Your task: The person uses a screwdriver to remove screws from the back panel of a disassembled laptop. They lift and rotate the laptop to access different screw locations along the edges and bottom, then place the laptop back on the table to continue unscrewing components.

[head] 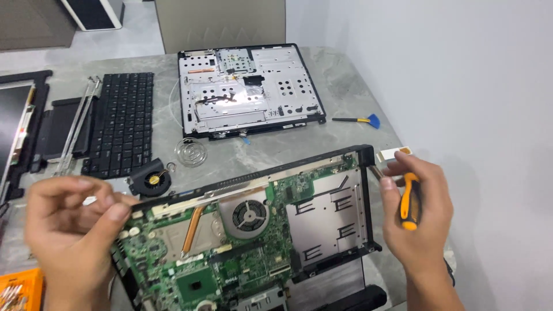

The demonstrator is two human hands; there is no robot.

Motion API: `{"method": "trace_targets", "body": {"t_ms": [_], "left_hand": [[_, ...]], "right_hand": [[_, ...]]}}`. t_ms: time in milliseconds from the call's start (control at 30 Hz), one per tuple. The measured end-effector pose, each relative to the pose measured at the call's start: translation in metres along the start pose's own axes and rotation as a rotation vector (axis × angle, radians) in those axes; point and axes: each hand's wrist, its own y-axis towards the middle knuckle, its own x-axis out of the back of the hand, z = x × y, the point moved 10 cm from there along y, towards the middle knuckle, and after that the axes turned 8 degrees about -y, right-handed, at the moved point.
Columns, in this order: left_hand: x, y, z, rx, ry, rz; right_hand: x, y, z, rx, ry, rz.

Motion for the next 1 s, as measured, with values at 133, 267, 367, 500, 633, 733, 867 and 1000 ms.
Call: {"method": "trace_targets", "body": {"t_ms": [133,267,367,500,633,733,867,1000], "left_hand": [[-0.006,0.006,0.002,0.007,-0.039,0.011],[-0.007,0.009,0.009,0.049,-0.035,-0.006],[-0.012,0.014,0.012,0.061,-0.017,0.03],[-0.01,0.016,0.036,0.134,-0.11,-0.008],[-0.022,0.007,0.06,0.301,-0.323,0.003],[-0.046,-0.004,0.077,0.413,-0.553,0.096],[-0.057,-0.017,0.095,0.578,-0.947,0.167],[-0.091,-0.035,0.088,0.69,-1.246,0.415]], "right_hand": [[-0.032,-0.009,-0.033,-0.304,0.18,0.228],[-0.049,-0.017,-0.049,-0.473,0.231,0.294],[-0.051,-0.018,-0.053,-0.546,0.32,0.245],[-0.052,-0.023,-0.065,-0.623,0.36,0.199],[-0.042,-0.019,-0.068,-0.543,0.438,0.091],[-0.034,-0.008,-0.063,-0.508,0.424,0.061],[-0.025,0.004,-0.062,-0.564,0.327,0.114],[-0.018,0.015,-0.062,-0.564,0.312,0.1]]}}
